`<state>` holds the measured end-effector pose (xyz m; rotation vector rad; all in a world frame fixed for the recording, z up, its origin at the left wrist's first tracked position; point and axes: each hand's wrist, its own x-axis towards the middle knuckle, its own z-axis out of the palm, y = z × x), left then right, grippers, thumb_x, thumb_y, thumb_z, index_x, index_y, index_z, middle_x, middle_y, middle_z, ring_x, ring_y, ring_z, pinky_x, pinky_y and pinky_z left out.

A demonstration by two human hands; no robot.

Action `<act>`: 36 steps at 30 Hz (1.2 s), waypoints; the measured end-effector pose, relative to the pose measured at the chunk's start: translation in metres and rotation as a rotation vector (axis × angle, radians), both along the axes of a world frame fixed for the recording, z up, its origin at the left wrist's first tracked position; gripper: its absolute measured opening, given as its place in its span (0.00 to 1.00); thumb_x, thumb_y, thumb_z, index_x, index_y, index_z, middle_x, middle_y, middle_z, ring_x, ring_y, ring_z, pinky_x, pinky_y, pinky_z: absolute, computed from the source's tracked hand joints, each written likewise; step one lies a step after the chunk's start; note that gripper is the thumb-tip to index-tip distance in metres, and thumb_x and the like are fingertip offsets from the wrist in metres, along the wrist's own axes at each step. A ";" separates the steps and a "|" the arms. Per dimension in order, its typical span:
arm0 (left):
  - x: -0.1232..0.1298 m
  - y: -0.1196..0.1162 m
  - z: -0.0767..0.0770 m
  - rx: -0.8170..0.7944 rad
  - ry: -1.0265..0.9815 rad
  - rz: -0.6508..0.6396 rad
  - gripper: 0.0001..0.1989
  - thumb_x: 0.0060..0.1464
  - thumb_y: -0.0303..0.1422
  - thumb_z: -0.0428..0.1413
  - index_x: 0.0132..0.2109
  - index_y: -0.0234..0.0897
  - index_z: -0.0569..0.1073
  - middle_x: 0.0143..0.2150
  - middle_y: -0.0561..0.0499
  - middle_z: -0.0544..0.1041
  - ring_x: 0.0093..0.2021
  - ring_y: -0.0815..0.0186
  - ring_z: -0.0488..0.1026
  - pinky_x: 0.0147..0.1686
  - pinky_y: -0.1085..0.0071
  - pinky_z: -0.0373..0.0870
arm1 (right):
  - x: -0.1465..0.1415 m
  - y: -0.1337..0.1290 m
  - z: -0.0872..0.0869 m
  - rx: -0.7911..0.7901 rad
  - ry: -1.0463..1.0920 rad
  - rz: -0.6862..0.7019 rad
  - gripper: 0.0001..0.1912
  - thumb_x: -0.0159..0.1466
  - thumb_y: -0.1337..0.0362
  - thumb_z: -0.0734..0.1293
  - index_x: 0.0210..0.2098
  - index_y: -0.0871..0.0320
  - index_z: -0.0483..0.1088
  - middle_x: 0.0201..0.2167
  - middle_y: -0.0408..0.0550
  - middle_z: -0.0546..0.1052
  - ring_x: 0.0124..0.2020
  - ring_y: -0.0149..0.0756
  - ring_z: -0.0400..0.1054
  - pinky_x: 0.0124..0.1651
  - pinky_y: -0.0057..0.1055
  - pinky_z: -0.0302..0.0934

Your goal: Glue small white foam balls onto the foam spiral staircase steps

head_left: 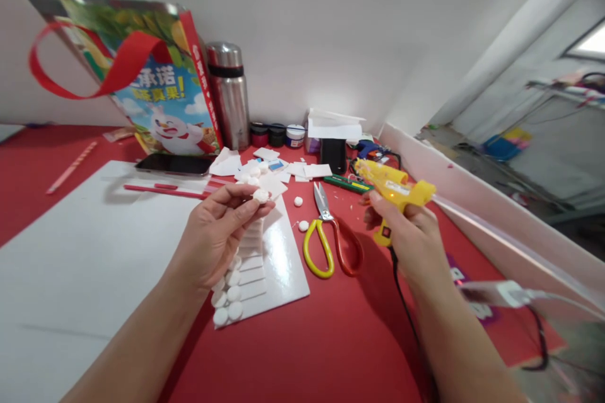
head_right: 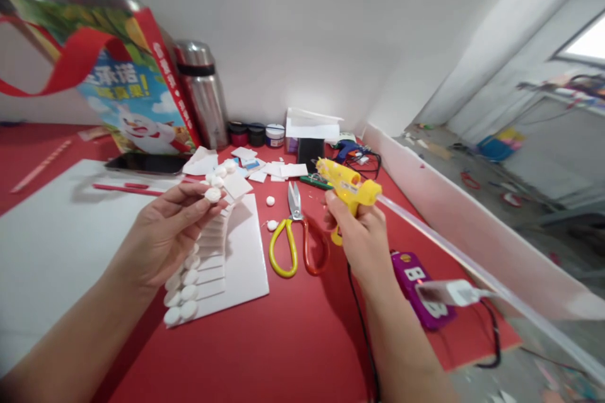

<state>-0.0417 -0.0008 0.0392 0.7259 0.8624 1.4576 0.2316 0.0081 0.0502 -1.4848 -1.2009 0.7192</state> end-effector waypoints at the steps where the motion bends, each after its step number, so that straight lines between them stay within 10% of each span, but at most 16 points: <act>1: 0.000 0.000 0.000 0.001 0.004 -0.004 0.10 0.50 0.26 0.70 0.41 0.35 0.81 0.39 0.50 0.83 0.39 0.69 0.83 0.46 0.78 0.79 | 0.009 -0.001 -0.007 -0.020 -0.064 -0.044 0.19 0.60 0.48 0.73 0.30 0.60 0.76 0.23 0.45 0.75 0.25 0.33 0.67 0.28 0.29 0.59; 12: 0.011 -0.004 -0.004 0.071 0.143 -0.012 0.10 0.50 0.29 0.70 0.40 0.38 0.81 0.38 0.52 0.80 0.36 0.72 0.78 0.41 0.78 0.75 | 0.031 -0.001 -0.034 -0.278 -0.707 -0.032 0.28 0.66 0.42 0.60 0.35 0.61 0.77 0.18 0.49 0.72 0.26 0.47 0.71 0.30 0.35 0.58; 28: 0.014 -0.013 -0.005 0.368 0.653 0.066 0.05 0.57 0.30 0.64 0.42 0.40 0.79 0.41 0.49 0.76 0.39 0.65 0.72 0.44 0.71 0.70 | 0.034 -0.024 -0.036 -0.125 -0.880 0.009 0.19 0.65 0.45 0.61 0.25 0.50 0.58 0.27 0.54 0.73 0.33 0.47 0.69 0.41 0.42 0.65; 36: 0.018 -0.015 -0.003 0.208 0.518 0.055 0.08 0.52 0.32 0.68 0.39 0.39 0.79 0.38 0.50 0.78 0.37 0.66 0.73 0.41 0.73 0.71 | 0.032 -0.057 -0.031 -0.078 -1.124 -0.009 0.25 0.68 0.49 0.61 0.50 0.66 0.71 0.46 0.68 0.76 0.50 0.60 0.72 0.53 0.53 0.67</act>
